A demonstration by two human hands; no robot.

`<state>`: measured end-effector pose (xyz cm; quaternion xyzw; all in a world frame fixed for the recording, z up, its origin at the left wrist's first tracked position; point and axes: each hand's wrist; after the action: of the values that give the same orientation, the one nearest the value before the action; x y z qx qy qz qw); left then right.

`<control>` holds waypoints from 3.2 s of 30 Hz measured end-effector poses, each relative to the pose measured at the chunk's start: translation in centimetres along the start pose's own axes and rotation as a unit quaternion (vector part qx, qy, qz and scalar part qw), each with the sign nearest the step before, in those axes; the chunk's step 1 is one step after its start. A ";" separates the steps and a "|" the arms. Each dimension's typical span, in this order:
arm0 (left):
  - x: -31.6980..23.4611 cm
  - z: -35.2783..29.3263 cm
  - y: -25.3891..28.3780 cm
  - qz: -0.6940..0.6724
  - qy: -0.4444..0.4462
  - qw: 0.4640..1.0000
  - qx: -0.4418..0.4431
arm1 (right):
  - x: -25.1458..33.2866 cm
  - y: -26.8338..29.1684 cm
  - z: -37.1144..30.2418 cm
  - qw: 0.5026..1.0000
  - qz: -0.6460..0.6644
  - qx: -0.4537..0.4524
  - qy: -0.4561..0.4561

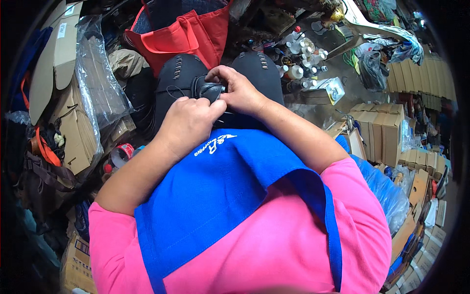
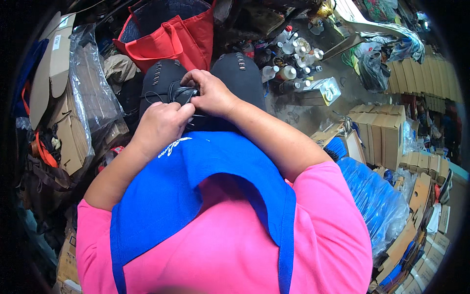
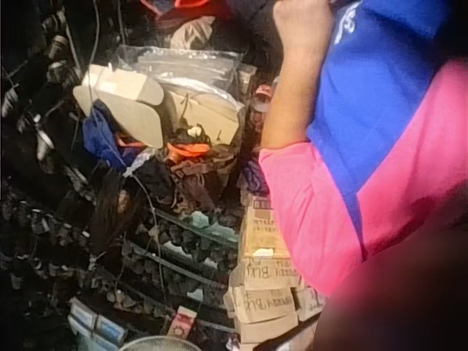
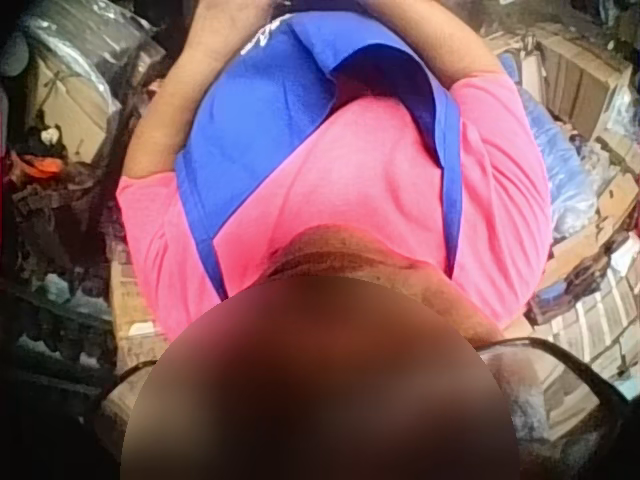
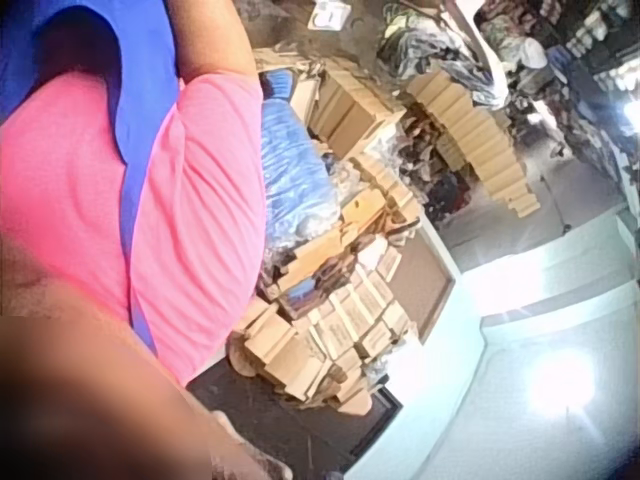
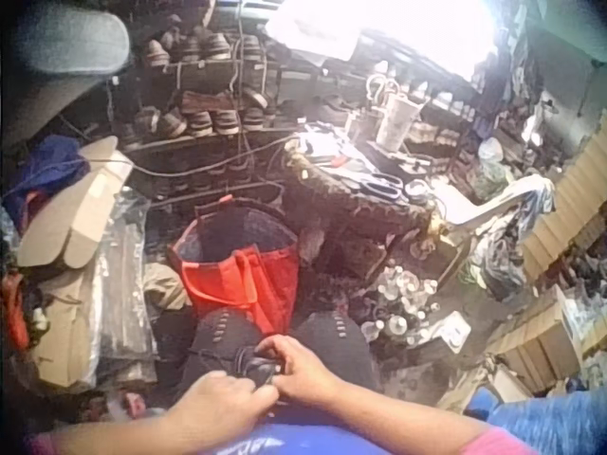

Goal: Sewing and lacing leather components of a shoe upper together in a workshop.

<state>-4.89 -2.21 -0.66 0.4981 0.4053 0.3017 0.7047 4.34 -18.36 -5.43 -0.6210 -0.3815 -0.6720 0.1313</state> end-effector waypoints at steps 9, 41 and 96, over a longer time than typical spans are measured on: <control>-0.3 -0.9 -1.8 -0.133 0.019 0.988 -0.081 | 0.9 -1.0 -0.2 0.999 0.016 -0.040 -0.020; -1.0 0.4 -0.8 -0.101 -0.025 0.993 -0.047 | 0.3 0.1 -0.5 0.987 0.133 0.043 -0.073; 0.7 1.0 -1.1 -0.163 -0.024 0.985 -0.045 | 12.8 16.0 -2.9 0.939 -0.289 -0.032 -0.182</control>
<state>-3.64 -2.47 -1.71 0.4003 0.4505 0.1886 0.7754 10.14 -27.32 12.33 -0.5996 -0.5402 -0.5684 -0.1601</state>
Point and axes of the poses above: each hand's wrist, its own z-axis towards the middle knuckle, its own y-axis out of the back of the hand, x = y × z, and after that the axes turned 5 degrees about z, right-handed
